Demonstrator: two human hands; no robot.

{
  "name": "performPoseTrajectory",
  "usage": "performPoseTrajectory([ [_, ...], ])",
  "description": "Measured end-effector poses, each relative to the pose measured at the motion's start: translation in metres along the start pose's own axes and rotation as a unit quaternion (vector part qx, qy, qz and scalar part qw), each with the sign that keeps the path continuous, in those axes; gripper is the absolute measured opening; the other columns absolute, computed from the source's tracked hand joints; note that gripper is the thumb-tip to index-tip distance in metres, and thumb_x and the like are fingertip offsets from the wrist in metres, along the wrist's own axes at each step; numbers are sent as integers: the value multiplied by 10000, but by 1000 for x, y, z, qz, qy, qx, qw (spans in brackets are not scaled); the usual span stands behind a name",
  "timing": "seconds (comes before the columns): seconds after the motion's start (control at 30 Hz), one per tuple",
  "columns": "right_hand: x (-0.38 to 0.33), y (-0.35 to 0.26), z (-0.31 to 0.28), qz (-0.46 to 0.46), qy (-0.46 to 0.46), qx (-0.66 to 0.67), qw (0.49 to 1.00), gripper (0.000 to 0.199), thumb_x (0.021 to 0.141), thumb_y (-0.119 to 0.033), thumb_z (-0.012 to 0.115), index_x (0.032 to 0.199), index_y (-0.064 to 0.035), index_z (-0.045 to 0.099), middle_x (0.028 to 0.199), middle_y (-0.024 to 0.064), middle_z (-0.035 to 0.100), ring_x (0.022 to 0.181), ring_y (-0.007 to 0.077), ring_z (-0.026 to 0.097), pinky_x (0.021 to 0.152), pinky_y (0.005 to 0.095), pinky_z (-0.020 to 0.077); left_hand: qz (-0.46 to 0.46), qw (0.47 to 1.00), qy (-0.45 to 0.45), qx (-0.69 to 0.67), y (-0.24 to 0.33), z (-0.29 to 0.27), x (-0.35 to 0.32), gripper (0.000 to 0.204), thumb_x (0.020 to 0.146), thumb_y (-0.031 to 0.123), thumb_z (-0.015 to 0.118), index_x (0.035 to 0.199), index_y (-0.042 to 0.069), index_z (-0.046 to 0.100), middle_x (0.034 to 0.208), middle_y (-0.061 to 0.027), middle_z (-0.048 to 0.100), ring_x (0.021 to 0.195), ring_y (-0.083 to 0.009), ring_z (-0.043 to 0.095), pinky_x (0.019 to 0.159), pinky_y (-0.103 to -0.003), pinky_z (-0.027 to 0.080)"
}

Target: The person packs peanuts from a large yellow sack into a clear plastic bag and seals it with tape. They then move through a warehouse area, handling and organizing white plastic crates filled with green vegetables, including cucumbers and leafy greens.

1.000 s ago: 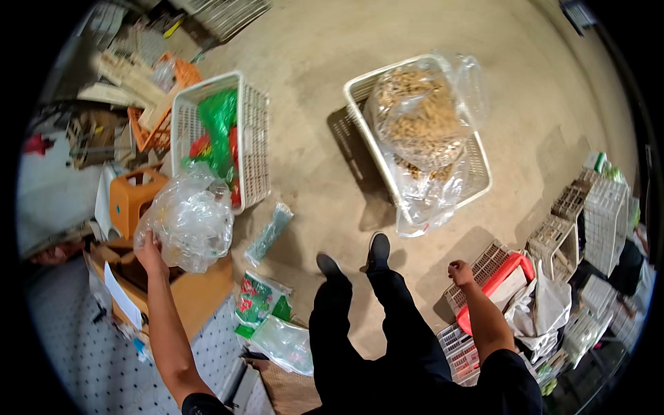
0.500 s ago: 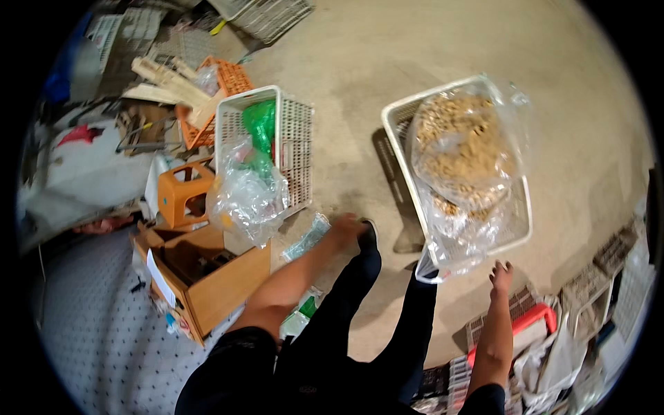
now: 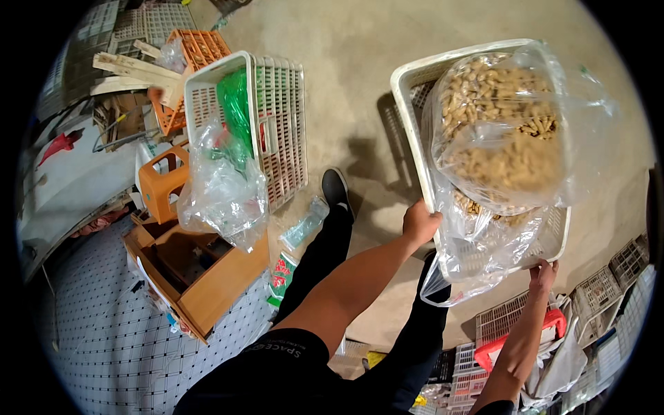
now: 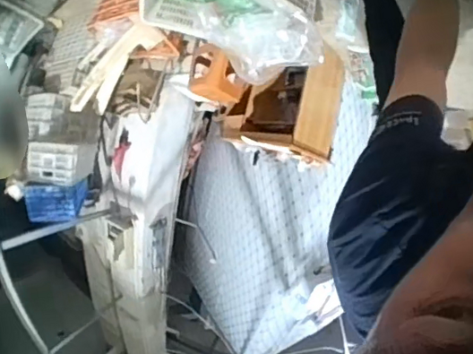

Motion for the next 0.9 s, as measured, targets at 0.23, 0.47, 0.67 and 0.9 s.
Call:
performPoseTrajectory([
  [0.23,-76,58,46,16,10,6,1000,498,705,100,486,1175,-66,484,1015,108,578,847,263,621,707,426,590,-6,998,-2,63,-22,-105,28,254,734,205,647,849,-6,566,738,-182,645,713,-344,648,662,-409,507],
  [0.47,-140,54,178,4,-15,-37,999,598,726,102,512,1277,-68,352,1069,157,564,900,280,628,758,441,593,-9,998,45,31,-52,-229,87,278,730,227,701,804,11,542,684,-161,622,662,-310,642,608,-415,489],
  [0.67,-224,-1,390,-105,-158,-101,977,571,772,60,557,1271,-23,291,1190,224,516,1017,298,599,786,413,573,174,928,316,94,-33,-372,86,299,813,154,650,1040,-6,541,1047,-227,587,1014,-371,560,892,-458,420],
  [0.9,-273,-16,536,-168,-250,-156,941,373,819,23,598,1122,52,382,969,183,620,785,224,650,642,327,553,223,945,212,116,-2,-404,-53,470,828,93,612,1240,-49,436,1228,-222,491,1165,-403,435,1019,-450,326],
])
Point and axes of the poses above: each hand's wrist, its own x-axis towards the middle knuckle, its own z-axis out of the palm, y = z × x, the point moved 7 cm from there along x, towards the middle knuckle
